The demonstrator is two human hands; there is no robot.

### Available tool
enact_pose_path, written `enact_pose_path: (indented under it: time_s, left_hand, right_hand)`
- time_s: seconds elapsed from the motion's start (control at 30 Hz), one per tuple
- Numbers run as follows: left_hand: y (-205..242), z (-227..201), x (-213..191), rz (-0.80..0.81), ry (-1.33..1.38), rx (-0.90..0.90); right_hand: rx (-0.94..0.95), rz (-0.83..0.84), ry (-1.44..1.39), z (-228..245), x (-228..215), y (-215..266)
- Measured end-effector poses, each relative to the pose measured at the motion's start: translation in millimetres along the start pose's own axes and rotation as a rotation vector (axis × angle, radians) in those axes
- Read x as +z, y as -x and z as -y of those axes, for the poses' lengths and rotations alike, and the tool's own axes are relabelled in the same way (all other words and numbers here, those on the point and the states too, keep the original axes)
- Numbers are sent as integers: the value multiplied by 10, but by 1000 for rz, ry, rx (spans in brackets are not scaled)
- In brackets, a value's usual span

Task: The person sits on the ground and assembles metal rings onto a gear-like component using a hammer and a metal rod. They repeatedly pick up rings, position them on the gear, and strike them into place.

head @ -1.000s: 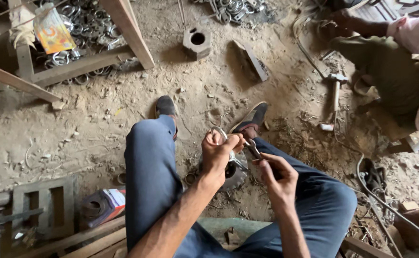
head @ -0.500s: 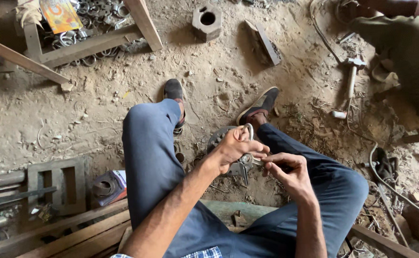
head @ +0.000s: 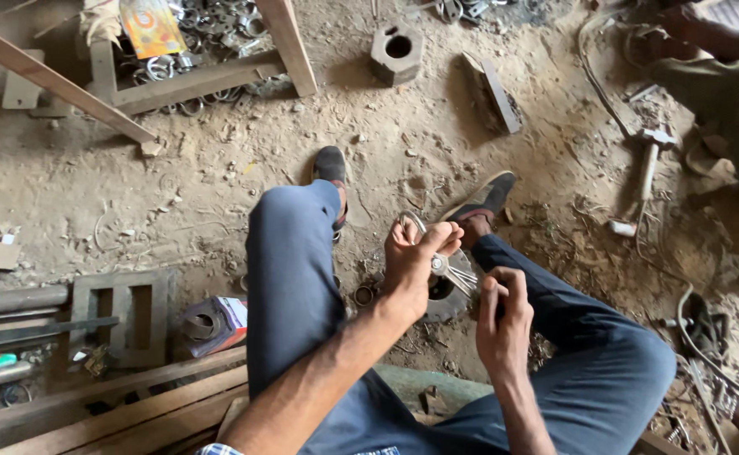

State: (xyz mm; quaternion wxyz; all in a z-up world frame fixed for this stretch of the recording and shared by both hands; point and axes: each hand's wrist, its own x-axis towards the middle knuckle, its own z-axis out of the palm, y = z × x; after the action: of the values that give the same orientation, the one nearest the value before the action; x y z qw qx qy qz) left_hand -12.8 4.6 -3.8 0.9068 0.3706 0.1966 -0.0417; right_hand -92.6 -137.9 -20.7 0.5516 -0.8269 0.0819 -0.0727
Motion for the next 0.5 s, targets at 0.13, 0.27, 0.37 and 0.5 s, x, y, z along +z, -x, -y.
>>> enact_pose_path:
  time_s: [0.13, 0.27, 0.37, 0.5]
  left_hand:
    - [-48, 0, 50, -108, 83, 51]
    - [-94, -51, 93, -151, 66, 146]
    - [-92, -99, 140, -162, 99, 144]
    - [-95, -201, 120, -222, -8, 168]
  right_hand:
    - [-202, 42, 53, 95, 154, 116]
    - [-133, 219, -41, 341, 450, 467]
    - [-280, 169, -186, 424, 436, 433]
    - [113, 359, -472, 311, 200, 247]
